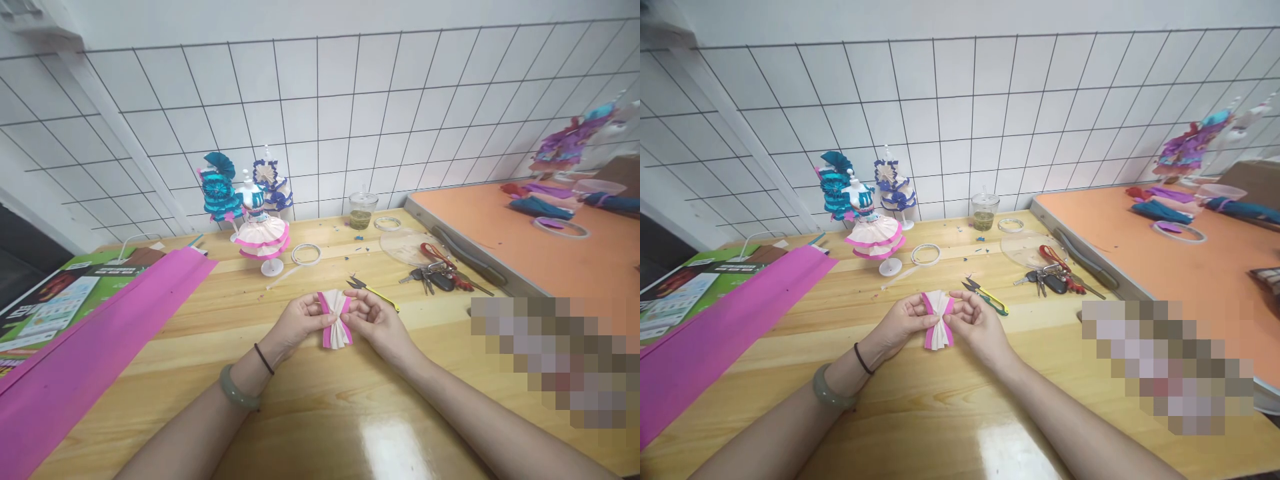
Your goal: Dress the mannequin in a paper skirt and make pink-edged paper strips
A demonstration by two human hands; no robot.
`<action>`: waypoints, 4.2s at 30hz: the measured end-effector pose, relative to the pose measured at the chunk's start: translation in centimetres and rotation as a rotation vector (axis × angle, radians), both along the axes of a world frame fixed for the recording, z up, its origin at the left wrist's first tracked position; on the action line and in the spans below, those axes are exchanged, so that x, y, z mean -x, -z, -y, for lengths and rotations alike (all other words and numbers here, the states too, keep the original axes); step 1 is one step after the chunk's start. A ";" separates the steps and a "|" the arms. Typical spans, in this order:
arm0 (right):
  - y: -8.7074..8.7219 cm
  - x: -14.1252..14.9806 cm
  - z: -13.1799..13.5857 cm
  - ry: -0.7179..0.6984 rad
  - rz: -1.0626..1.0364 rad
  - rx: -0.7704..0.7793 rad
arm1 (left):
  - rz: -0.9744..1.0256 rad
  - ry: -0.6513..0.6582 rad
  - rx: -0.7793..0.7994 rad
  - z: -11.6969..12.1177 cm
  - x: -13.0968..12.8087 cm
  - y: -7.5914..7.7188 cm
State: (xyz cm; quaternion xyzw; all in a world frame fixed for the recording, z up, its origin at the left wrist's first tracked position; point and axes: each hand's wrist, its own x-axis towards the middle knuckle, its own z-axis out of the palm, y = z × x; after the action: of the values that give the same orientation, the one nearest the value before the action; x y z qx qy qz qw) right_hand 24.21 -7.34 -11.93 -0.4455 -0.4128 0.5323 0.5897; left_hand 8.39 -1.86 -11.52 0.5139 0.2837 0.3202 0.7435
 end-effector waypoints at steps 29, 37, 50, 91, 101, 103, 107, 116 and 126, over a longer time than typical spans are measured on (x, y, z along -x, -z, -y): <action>0.7 -0.3 -0.1 -0.125 -0.038 0.005 | -0.046 0.011 -0.077 0.0 -0.2 -0.3; 0.6 -0.4 -0.1 -0.207 -0.078 0.031 | -0.058 -0.024 -0.061 0.0 -0.2 -0.2; 0.2 -0.4 0.0 -0.239 -0.122 0.054 | -0.081 -0.035 -0.068 0.2 -0.1 0.2; 0.3 -0.3 -0.3 -0.109 -0.093 0.040 | -0.093 0.019 -0.122 0.8 -0.6 -0.3; 0.4 -0.8 -0.2 -0.167 -0.142 0.090 | -0.090 0.063 -0.078 0.5 -0.1 0.1; 0.4 -0.9 -0.2 -0.198 -0.177 0.100 | -0.061 0.070 -0.060 0.5 -0.1 0.0; 0.3 -0.8 0.0 -0.256 -0.230 0.103 | -0.027 0.101 -0.069 0.4 -0.1 -0.2; 0.4 -0.9 -0.1 -0.214 -0.161 0.110 | -0.016 0.094 -0.075 0.1 -0.1 0.1; -0.2 -0.4 -0.1 -0.092 -0.066 0.065 | -0.106 0.010 -0.036 0.2 -0.2 0.3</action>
State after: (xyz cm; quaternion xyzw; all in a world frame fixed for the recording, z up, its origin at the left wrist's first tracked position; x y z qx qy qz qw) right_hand 24.65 -7.24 -11.70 -0.4273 -0.3957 0.5862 0.5632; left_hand 8.60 -2.09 -11.79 0.5448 0.3143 0.2939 0.7197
